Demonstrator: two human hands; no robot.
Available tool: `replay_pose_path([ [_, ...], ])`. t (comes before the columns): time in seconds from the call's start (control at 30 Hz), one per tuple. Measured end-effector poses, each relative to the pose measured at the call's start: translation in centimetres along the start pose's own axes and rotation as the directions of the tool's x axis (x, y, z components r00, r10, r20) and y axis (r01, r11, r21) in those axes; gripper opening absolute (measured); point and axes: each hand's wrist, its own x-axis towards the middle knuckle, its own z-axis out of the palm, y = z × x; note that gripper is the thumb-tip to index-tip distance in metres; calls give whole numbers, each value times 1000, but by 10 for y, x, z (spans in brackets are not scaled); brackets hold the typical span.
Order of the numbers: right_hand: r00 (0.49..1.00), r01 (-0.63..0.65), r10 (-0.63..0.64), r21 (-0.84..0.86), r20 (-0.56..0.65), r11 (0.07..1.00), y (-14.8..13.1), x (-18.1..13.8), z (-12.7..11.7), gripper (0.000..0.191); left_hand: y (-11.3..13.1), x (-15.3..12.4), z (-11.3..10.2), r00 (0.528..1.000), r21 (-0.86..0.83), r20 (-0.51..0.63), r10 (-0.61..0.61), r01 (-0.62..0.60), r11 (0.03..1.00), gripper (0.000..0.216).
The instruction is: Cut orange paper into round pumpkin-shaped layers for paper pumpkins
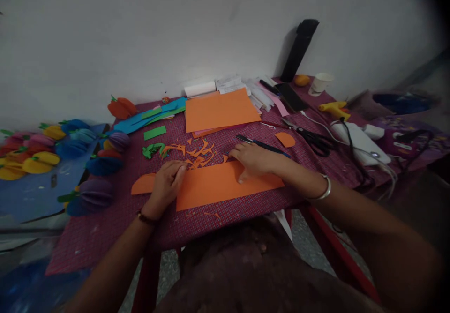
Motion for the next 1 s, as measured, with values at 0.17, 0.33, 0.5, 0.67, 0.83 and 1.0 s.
replay_pose_path([
  [0.17, 997, 17, -25, 94, 78, 995, -1, 10, -5, 66, 0, -1, -3, 1000, -22, -7, -9, 9, 1000, 28],
  [0.33, 995, 46, -54, 105, 78, 993, -6, 5, -7, 45, 2, 1, -5, 999, -43, -19, -27, 26, 999, 30],
  [0.5, 983, 161, -181, 428, 7, 889, 7, -5, -12, 9, 0, -2, -9, 991, -59, -106, -78, 71, 996, 30],
  [0.67, 974, 78, 115, 766, -195, 638, 37, 4, -26, 10, 5, 3, -19, 897, -309, -345, -278, 171, 935, 30],
  [0.83, 927, 208, 324, 978, -186, -32, 55, 37, -28, 31, 30, 50, -11, 874, -848, 159, -460, 359, 390, 41],
  [1.0, 899, 283, 399, 936, -182, -210, 59, 57, -15, 26, 64, 95, 22, 914, -937, 291, -284, 333, 110, 43],
])
